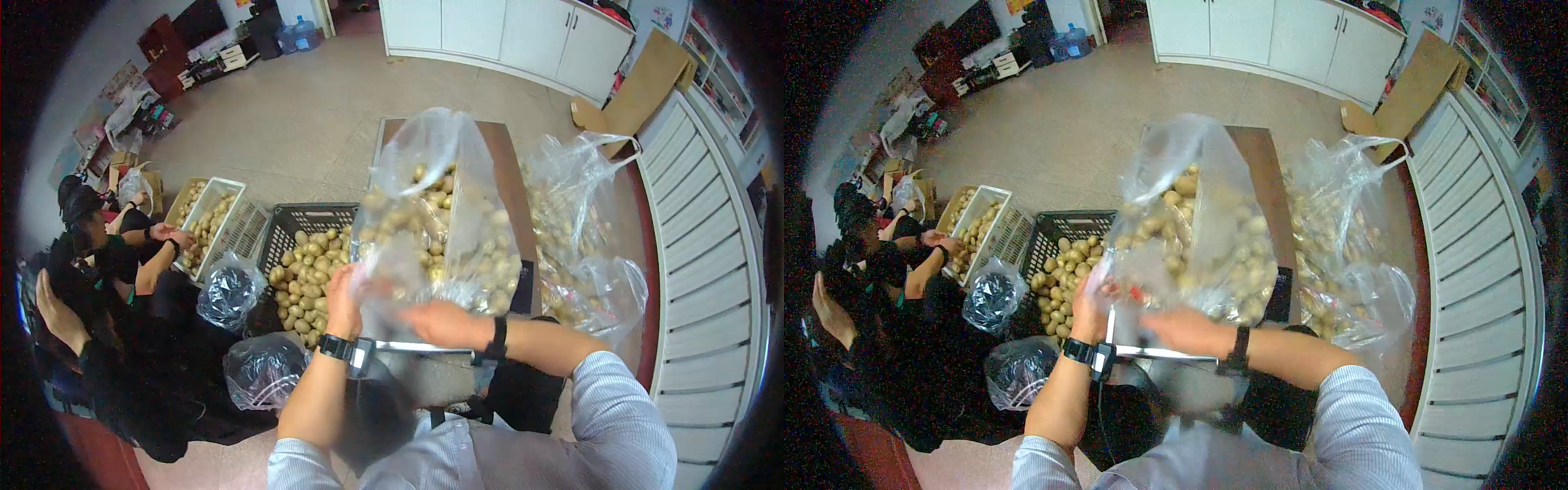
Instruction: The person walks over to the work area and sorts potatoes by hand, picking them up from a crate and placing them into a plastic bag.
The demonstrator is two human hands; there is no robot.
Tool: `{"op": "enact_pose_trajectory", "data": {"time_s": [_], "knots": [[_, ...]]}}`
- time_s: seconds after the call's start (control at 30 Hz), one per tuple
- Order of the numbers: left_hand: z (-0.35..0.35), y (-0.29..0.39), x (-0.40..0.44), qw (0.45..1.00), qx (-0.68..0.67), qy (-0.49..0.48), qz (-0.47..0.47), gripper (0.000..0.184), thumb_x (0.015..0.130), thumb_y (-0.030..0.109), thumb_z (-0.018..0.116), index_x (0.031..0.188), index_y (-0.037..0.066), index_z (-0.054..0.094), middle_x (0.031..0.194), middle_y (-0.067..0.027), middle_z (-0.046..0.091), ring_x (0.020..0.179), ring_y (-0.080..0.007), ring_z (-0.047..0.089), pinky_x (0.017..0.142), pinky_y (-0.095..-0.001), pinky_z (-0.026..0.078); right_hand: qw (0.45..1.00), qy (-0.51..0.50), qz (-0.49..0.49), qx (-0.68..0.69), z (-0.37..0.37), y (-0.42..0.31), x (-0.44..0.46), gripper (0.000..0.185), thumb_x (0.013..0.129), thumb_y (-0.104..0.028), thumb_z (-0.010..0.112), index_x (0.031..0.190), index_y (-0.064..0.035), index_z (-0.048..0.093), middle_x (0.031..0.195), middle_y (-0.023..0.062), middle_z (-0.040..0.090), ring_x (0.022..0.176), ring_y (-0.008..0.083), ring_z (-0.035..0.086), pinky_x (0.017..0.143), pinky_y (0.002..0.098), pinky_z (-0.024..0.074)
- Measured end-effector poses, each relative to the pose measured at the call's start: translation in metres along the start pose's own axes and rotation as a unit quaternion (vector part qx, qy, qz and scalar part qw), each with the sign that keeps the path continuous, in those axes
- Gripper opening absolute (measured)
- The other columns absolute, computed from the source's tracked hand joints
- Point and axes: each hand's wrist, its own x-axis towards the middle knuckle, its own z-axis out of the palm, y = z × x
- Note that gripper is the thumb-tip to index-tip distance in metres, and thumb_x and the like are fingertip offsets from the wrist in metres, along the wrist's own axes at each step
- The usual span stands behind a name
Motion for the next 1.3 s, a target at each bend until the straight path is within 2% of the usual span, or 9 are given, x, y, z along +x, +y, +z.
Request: {"op": "enact_pose_trajectory", "data": {"time_s": [0.17,0.4,0.5,0.57,0.73,0.83,0.93,1.1,1.3], "knots": [[0.014,0.004,-0.012,0.976,0.142,0.011,0.162,0.036,0.091,0.025,0.059,0.121,0.004,0.056,0.119,-0.0068,0.059,0.11,-0.0197,0.055,0.095,-0.0322,0.042,0.983,-0.089,-0.15,-0.056,0.074,-0.007,-0.075,0.016,0.075,-0.019,0.058,0.088,-0.0095,0.061,0.079,0.0128,0.064,0.071,0.0342,0.064,0.061,0.0478,0.0491],[0.04,-0.022,-0.041,0.891,0.365,-0.162,0.217,0.051,0.085,0.03,0.064,0.128,0.006,0.053,0.13,-0.0174,0.052,0.121,-0.0319,0.048,0.104,-0.04,0.035,0.967,-0.195,-0.09,-0.137,0.076,-0.016,-0.114,0.014,0.073,-0.018,0.058,0.084,-0.0106,0.063,0.079,0.0098,0.062,0.072,0.0295,0.063,0.064,0.0446,0.047],[0.057,-0.048,-0.056,0.799,0.512,-0.185,0.254,0.055,0.08,0.034,0.068,0.128,0.011,0.054,0.136,-0.0155,0.046,0.125,-0.0352,0.044,0.104,-0.0426,0.036,0.971,-0.169,-0.098,-0.141,0.079,-0.012,-0.114,0.015,0.074,-0.018,0.058,0.086,-0.0099,0.061,0.082,0.0099,0.062,0.074,0.03,0.063,0.066,0.0449,0.0467],[0.058,-0.043,-0.068,0.67,0.637,-0.209,0.32,0.062,0.075,0.035,0.072,0.129,0.011,0.053,0.136,-0.0179,0.045,0.124,-0.0386,0.042,0.103,-0.0442,0.037,0.974,-0.165,-0.086,-0.131,0.069,-0.013,-0.113,0.023,0.078,-0.022,0.058,0.096,-0.0079,0.061,0.085,0.0119,0.062,0.078,0.0322,0.062,0.072,0.0455,0.0476],[0.039,-0.059,-0.057,0.654,0.693,-0.175,0.247,0.039,0.07,0.018,0.068,0.107,0.009,0.06,0.128,-0.0167,0.05,0.116,-0.0344,0.047,0.094,-0.046,0.042,0.991,-0.1,-0.067,0.067,0.003,-0.015,-0.082,0.042,0.084,-0.031,0.061,0.116,-0.0041,0.057,0.093,0.0189,0.062,0.093,0.0372,0.061,0.083,0.0441,0.0483],[0.032,-0.054,-0.051,0.647,0.721,-0.168,0.183,0.036,0.07,0.015,0.067,0.104,0.007,0.062,0.117,-0.0179,0.056,0.109,-0.034,0.053,0.088,-0.0446,0.045,0.977,0.011,0.037,0.212,-0.028,-0.002,-0.047,0.041,0.087,-0.029,0.064,0.115,-0.0005,0.055,0.09,0.0109,0.061,0.079,0.026,0.062,0.072,0.0361,0.0499],[0.028,-0.047,-0.05,0.621,0.746,-0.163,0.174,0.024,0.071,0.013,0.064,0.094,0.005,0.066,0.1,-0.0186,0.062,0.092,-0.0346,0.061,0.077,-0.0454,0.049,0.871,0.098,0.192,0.441,-0.052,0.011,-0.004,0.033,0.09,-0.032,0.064,0.101,-0.0015,0.057,0.081,0.0009,0.057,0.063,0.0116,0.058,0.059,0.0272,0.0489],[0.016,-0.029,-0.046,0.59,0.78,-0.194,0.079,0.027,0.083,0.029,0.052,0.084,0.008,0.07,0.087,-0.0152,0.069,0.084,-0.0338,0.067,0.07,-0.0468,0.052,0.783,0.131,0.237,0.56,-0.079,0.035,0.076,0.028,0.09,-0.034,0.064,0.088,-0.008,0.055,0.072,0.0013,0.054,0.052,0.0096,0.05,0.05,0.026,0.0443],[-0.002,-0.007,-0.041,0.591,0.779,-0.208,0.008,0.028,0.08,0.034,0.059,0.098,0.015,0.071,0.088,-0.0128,0.069,0.091,-0.0319,0.066,0.074,-0.045,0.052,0.691,0.174,0.269,0.648,-0.068,0.082,0.143,0.025,0.092,-0.032,0.06,0.091,-0.0078,0.054,0.07,0.0032,0.051,0.05,0.0134,0.047,0.046,0.0291,0.0414]]}}
